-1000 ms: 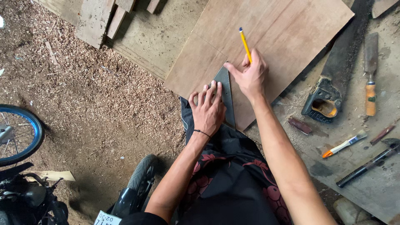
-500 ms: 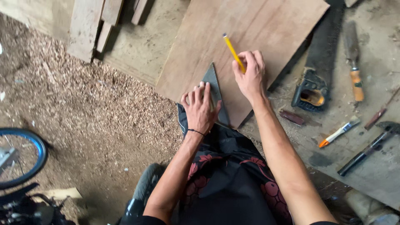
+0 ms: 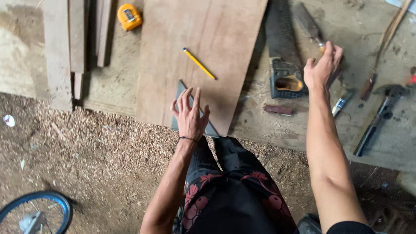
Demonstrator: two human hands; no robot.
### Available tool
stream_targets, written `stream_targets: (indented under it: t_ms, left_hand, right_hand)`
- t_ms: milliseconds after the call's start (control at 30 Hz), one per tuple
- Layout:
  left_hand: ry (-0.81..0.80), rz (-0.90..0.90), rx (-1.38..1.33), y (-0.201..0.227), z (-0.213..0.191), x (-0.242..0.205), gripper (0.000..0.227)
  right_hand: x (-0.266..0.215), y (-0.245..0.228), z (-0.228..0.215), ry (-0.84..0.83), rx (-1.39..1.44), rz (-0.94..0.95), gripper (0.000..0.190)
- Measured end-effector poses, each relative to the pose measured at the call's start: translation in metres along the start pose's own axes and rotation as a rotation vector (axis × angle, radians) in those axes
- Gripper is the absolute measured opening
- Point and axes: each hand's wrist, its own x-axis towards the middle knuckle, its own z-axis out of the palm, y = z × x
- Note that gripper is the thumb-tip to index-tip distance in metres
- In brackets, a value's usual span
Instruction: The person uses a set square and pencil to draw straight lines on a rectangular wooden board. They then use a tape measure to measure and mark specific points on the board. Finally, they use the set square again to draw additional lines connecting the marked points.
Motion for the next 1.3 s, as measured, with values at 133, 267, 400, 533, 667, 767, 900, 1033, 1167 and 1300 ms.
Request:
stream_targets:
  t_ms: [133,267,400,533,667,767,900,1033,1167,1300]
  left_hand:
    - [-0.048,0.200,-0.065,0.051,0.029,0.029,0.065]
    - [-0.166,0.366,-0.169,0.112,0.069,0.070,0.065]
    - [-0.261,0.445,-0.268,0.170,0.110,0.117,0.069]
    - [-0.343,0.543,-0.042,0.216,0.146,0.150,0.071]
    - [-0.474,0.441,0.000,0.236,0.172,0.168,0.070]
    - [-0.444,0.453,-0.057,0.241,0.179,0.171,0.069]
    - [-0.394,0.465,-0.219,0.230,0.155,0.154,0.051]
    - [-0.310,0.354,-0.693,0.198,0.099,0.120,0.047]
    - [-0.008,0.258,-0.711,0.136,0.051,0.077,0.021]
    - [0.248,0.053,-0.487,0.051,0.014,0.029,0.018]
  right_hand:
    - [-0.014,0.030,0.011,0.041,-0.043,0.053,0.066]
    - [-0.023,0.023,0.010,0.096,-0.034,0.080,0.061]
    - [-0.021,0.010,-0.001,0.138,-0.043,0.100,0.052]
    - [-0.025,-0.001,-0.007,0.128,0.021,0.166,0.045]
    - [-0.027,-0.009,0.000,0.098,0.009,0.239,0.039]
    - [-0.018,-0.004,0.007,0.074,-0.023,0.240,0.033]
    - [-0.031,-0.006,0.009,-0.044,-0.062,0.205,0.032]
    - [-0.049,-0.039,0.005,0.042,0.727,0.623,0.023]
    - [-0.085,-0.076,-0.024,-0.027,0.234,0.108,0.033]
    - [-0.098,-0.124,-0.054,-0.044,0.315,-0.029,0.028]
